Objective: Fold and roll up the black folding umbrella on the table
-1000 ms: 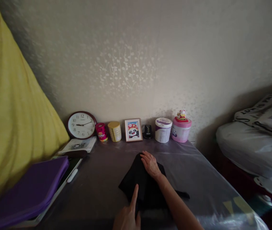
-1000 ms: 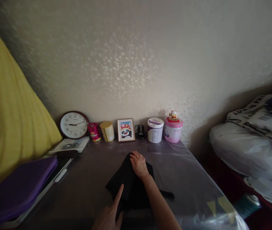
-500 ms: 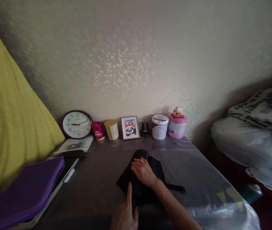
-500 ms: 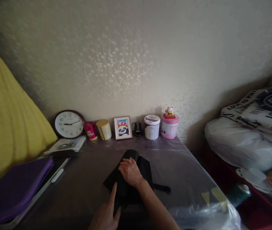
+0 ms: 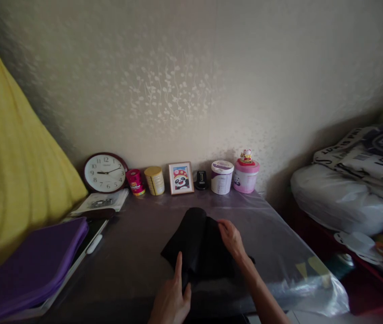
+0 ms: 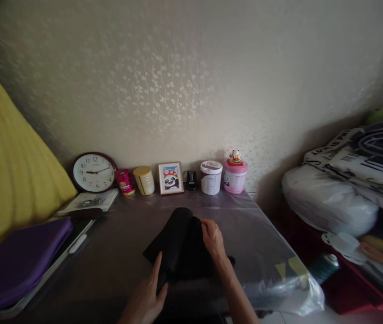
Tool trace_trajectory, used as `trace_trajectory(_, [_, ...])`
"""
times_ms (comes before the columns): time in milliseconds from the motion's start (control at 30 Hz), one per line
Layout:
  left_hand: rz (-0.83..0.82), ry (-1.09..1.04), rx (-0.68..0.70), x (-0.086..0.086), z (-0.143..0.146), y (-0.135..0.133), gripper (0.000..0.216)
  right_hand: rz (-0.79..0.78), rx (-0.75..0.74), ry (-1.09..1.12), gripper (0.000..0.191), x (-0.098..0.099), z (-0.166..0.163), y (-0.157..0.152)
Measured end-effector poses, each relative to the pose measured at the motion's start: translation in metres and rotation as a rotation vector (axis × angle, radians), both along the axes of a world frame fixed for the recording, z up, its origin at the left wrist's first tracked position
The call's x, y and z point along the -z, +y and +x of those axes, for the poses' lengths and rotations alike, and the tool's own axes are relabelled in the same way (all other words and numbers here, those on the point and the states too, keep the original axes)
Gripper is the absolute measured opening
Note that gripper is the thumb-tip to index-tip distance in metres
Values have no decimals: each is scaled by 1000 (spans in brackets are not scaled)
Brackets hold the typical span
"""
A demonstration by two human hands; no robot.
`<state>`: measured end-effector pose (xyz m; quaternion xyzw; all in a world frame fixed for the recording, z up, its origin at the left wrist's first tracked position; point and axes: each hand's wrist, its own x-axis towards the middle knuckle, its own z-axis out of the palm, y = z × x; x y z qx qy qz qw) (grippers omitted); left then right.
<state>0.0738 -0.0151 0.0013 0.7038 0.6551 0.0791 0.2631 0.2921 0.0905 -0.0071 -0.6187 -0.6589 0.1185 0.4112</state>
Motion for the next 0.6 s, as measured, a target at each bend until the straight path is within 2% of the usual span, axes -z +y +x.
trace_trajectory(100, [-3,-63,-9,2,-2,1,69,6,-236,-134,24,2,-10,-16])
trace_trajectory(133, [-11,-66,-12,1,-2,1,69,-17,-267,-196,22,3,-13,-16])
trace_trajectory(167, [-19,-63,-17,1,-2,1,69,-46,-250,-250,22,4,-14,-14])
trace_trajectory(233, [-31,-69,-32,-3,-2,1,68,-104,-95,-294,24,7,-11,-6])
trace_trajectory(333, [-59,-124,-50,-10,-3,0,66,-169,134,-208,28,10,6,7])
trace_trajectory(467, [-106,-200,-46,-14,-6,0,66,-223,178,-110,29,13,26,7])
trace_trajectory(600, [-164,-251,-58,-15,-5,0,65,-301,147,-30,30,14,27,-1])
